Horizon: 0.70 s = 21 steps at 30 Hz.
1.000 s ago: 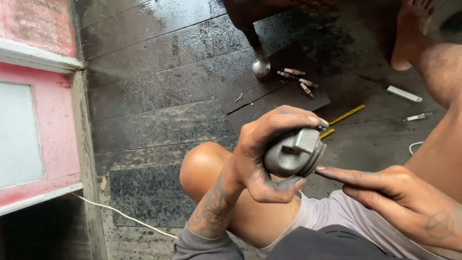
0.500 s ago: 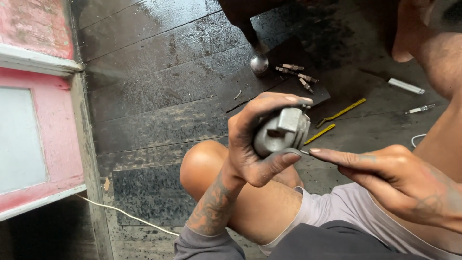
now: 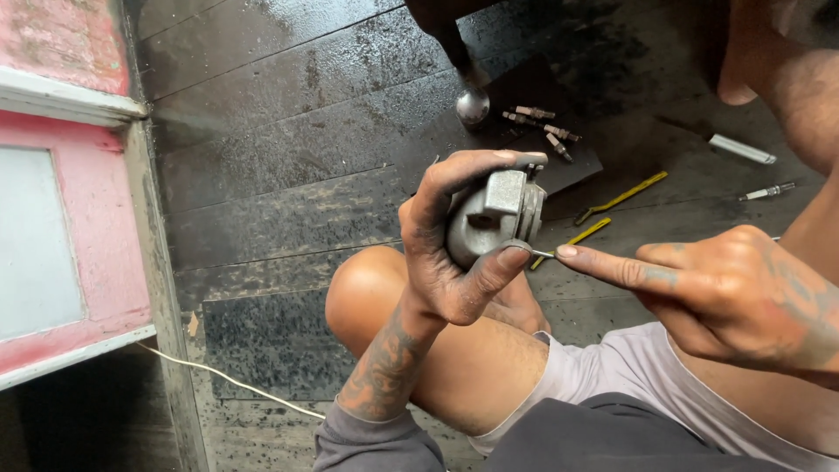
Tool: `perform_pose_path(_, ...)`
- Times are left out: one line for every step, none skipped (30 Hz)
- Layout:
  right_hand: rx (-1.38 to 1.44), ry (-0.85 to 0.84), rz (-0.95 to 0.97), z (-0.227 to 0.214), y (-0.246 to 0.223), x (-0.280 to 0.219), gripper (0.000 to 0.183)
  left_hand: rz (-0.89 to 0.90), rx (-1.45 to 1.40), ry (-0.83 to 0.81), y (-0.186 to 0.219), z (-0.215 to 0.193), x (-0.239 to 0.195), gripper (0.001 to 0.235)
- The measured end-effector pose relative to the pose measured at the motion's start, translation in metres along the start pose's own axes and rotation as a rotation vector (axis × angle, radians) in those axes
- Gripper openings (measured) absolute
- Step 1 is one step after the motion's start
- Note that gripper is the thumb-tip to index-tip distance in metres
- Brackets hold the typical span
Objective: The person sits on the floor and uses a screwdriver to adjust screws on a small mechanical part held in the left hand. The person then switches to a yellow brush to clean the interior of the part. The task involves careful manipulation of the tool and the object.
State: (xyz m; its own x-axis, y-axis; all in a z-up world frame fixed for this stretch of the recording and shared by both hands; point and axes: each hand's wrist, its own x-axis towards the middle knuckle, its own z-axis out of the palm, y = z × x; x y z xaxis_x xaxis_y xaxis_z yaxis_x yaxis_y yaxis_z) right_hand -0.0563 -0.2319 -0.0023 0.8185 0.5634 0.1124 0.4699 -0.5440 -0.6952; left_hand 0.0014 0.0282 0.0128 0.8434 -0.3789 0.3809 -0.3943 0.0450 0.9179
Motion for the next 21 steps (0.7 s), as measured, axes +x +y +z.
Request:
perform_pose_path(0.0, -0.001, -0.001, 0.0, 0.001, 0.0, 0.078, 0.0, 0.001, 0.001, 0.001, 0.0, 0.0, 0.054)
perform_pose_path(-0.033, -0.004, -0.021, -0.001, 0.001, 0.0, 0.076, -0.005, 0.007, 0.007, 0.001, 0.0, 0.001, 0.053)
perform_pose_path(-0.063, -0.007, -0.038, 0.0, 0.002, -0.001, 0.074, -0.012, 0.013, 0.011, 0.001, 0.001, 0.0, 0.053)
perform_pose_path(-0.061, -0.009, -0.038, 0.0, 0.002, -0.002, 0.074, -0.015, 0.013, 0.013, 0.002, 0.001, -0.001, 0.053)
perform_pose_path(-0.095, -0.01, -0.051, 0.0, 0.003, -0.002, 0.07, -0.024, 0.018, 0.014, 0.002, 0.002, -0.001, 0.053)
perform_pose_path(-0.129, -0.011, -0.064, -0.001, 0.003, -0.002, 0.065, -0.034, 0.023, 0.015, 0.003, 0.002, -0.001, 0.053)
perform_pose_path(-0.129, -0.011, -0.066, -0.001, 0.005, -0.003, 0.065, -0.033, 0.024, 0.017, 0.003, 0.003, -0.001, 0.053)
perform_pose_path(-0.158, -0.021, -0.088, -0.001, 0.007, -0.004, 0.073, -0.043, 0.024, 0.021, 0.003, 0.003, -0.002, 0.054)
perform_pose_path(-0.185, -0.031, -0.108, -0.001, 0.009, -0.006, 0.081, -0.055, 0.025, 0.024, 0.003, 0.004, -0.002, 0.054)
perform_pose_path(-0.184, -0.033, -0.108, -0.001, 0.008, -0.005, 0.081, -0.057, 0.024, 0.024, 0.003, 0.004, -0.003, 0.054)
perform_pose_path(-0.211, -0.017, -0.125, -0.002, 0.008, -0.004, 0.08, -0.065, 0.027, 0.029, 0.002, 0.005, -0.003, 0.055)
perform_pose_path(-0.238, -0.001, -0.142, -0.002, 0.007, -0.004, 0.08, -0.074, 0.03, 0.034, 0.002, 0.005, -0.003, 0.055)
perform_pose_path(-0.238, -0.002, -0.142, -0.001, 0.008, -0.006, 0.08, -0.074, 0.03, 0.034, 0.003, 0.006, -0.003, 0.055)
perform_pose_path(-0.305, -0.019, -0.135, -0.001, 0.01, -0.008, 0.082, -0.091, 0.03, 0.042, 0.004, 0.007, -0.003, 0.055)
perform_pose_path(-0.373, -0.037, -0.127, 0.0, 0.011, -0.01, 0.085, -0.109, 0.029, 0.048, 0.005, 0.007, -0.003, 0.055)
perform_pose_path(-0.372, -0.038, -0.127, -0.003, 0.008, -0.007, 0.085, -0.11, 0.029, 0.049, 0.005, 0.008, -0.001, 0.055)
perform_pose_path(-0.432, 0.005, -0.19, -0.005, 0.006, -0.005, 0.08, -0.158, -0.034, 0.055, 0.004, 0.009, 0.0, 0.053)
perform_pose_path(-0.491, 0.049, -0.253, -0.007, 0.004, -0.003, 0.075, -0.206, -0.097, 0.061, 0.003, 0.009, 0.001, 0.051)
perform_pose_path(-0.488, 0.044, -0.254, -0.007, 0.007, -0.004, 0.075, -0.21, -0.098, 0.065, 0.003, 0.01, 0.001, 0.051)
perform_pose_path(-0.49, 0.023, -0.234, -0.006, 0.008, -0.006, 0.078, -0.211, -0.069, 0.067, 0.003, 0.011, 0.0, 0.051)
perform_pose_path(-0.5, 0.012, -0.212, -0.005, 0.011, -0.006, 0.081, -0.202, -0.038, 0.061, 0.002, 0.01, 0.002, 0.051)
